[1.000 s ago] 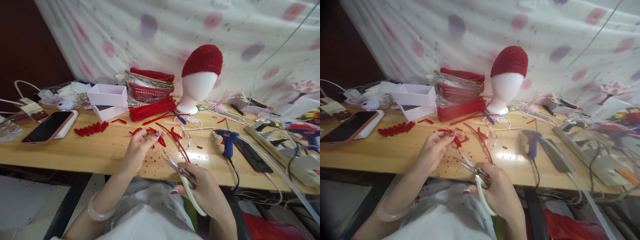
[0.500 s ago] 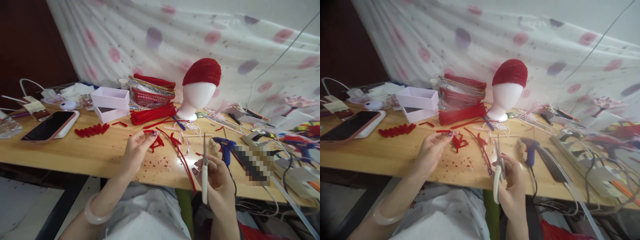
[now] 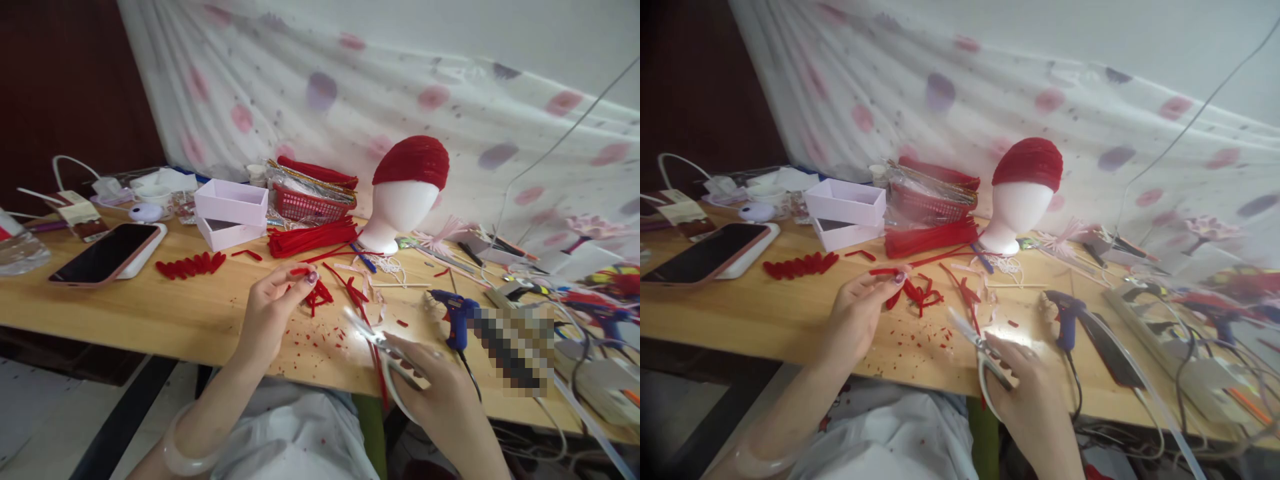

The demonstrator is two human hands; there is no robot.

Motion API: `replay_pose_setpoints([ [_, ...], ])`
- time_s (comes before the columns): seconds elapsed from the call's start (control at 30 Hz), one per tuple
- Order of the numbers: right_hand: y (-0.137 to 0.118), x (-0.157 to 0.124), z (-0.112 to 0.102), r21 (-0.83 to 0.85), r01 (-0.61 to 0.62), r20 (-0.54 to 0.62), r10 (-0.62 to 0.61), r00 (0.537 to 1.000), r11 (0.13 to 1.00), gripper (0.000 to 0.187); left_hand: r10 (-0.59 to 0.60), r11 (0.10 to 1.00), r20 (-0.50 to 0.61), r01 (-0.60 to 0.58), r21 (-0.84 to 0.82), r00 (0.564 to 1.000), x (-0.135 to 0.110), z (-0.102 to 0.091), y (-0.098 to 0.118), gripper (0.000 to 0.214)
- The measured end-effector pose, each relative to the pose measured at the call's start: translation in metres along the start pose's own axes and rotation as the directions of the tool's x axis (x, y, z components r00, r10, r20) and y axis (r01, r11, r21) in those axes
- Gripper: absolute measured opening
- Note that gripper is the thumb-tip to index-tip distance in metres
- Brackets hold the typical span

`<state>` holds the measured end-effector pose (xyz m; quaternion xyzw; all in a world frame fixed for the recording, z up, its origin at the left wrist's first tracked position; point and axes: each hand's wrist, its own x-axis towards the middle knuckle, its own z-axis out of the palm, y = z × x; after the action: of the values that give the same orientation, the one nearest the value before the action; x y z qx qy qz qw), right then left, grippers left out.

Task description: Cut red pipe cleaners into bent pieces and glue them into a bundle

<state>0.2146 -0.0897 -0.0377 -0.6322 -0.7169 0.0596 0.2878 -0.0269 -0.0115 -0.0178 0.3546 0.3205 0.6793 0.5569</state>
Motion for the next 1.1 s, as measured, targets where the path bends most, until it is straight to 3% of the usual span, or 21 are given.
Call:
replay_pose_setpoints([
  [0.07,0.000,-0.002,-0.003,0.076,-0.029,-0.111,0.038,0.993,0.997,0.036,0.015,1.000,0.007,-0.015,0.022,1.000,-0.002,0.000,0.001,0.010],
  [0.1,0.000,-0.002,-0.004,0.085,-0.025,-0.096,0.033,0.995,0.996,0.035,0.027,0.999,0.012,-0.027,0.036,1.000,-0.003,-0.001,0.001,0.009],
  [0.2,-0.001,-0.003,-0.004,0.054,-0.005,0.098,0.000,0.995,0.999,0.029,0.057,0.997,0.021,-0.058,0.058,0.998,-0.006,-0.002,0.003,0.006],
  [0.23,-0.002,-0.003,-0.002,0.075,-0.026,0.113,0.017,0.993,0.997,0.027,0.058,0.997,0.019,-0.059,0.052,0.998,-0.006,-0.002,0.003,0.007],
  [0.3,-0.004,-0.003,0.004,0.231,-0.097,0.015,0.096,0.995,0.968,0.027,0.031,1.000,0.005,-0.031,-0.006,1.000,-0.008,0.000,0.004,0.009],
  [0.37,-0.009,-0.003,0.013,0.491,-0.107,-0.122,0.189,0.974,0.864,0.030,-0.042,0.993,0.002,0.042,-0.111,0.999,-0.009,0.004,0.004,0.013],
  [0.47,-0.023,0.000,0.027,0.787,-0.013,-0.197,0.271,0.942,0.617,0.033,-0.206,0.953,0.031,0.208,-0.219,0.978,-0.014,0.014,0.001,0.025],
  [0.53,-0.036,0.003,0.034,0.863,0.018,-0.176,0.267,0.948,0.505,0.033,-0.269,0.940,0.040,0.271,-0.208,0.962,-0.019,0.019,-0.002,0.030],
  [0.63,-0.049,0.002,0.038,0.891,0.034,-0.122,0.166,0.978,0.452,0.033,-0.265,0.948,0.014,0.264,-0.176,0.964,-0.024,0.023,-0.006,0.032],
  [0.77,-0.045,-0.009,0.039,0.860,-0.022,-0.006,0.052,0.999,0.509,0.038,-0.235,0.952,0.037,0.238,-0.193,0.971,-0.020,0.022,-0.003,0.037],
  [0.87,-0.032,-0.016,0.038,0.748,-0.122,0.106,0.064,0.992,0.653,0.042,-0.200,0.961,0.036,0.203,-0.186,0.979,-0.017,0.020,0.004,0.039],
  [0.97,-0.026,-0.018,0.036,0.599,-0.139,0.146,0.064,0.987,0.789,0.042,-0.198,0.967,0.053,0.204,-0.153,0.979,-0.017,0.020,0.007,0.038],
  [1.1,-0.027,-0.016,0.031,0.589,-0.153,0.229,0.018,0.973,0.794,0.043,-0.242,0.963,0.136,0.255,-0.083,0.961,-0.021,0.021,0.004,0.037],
])
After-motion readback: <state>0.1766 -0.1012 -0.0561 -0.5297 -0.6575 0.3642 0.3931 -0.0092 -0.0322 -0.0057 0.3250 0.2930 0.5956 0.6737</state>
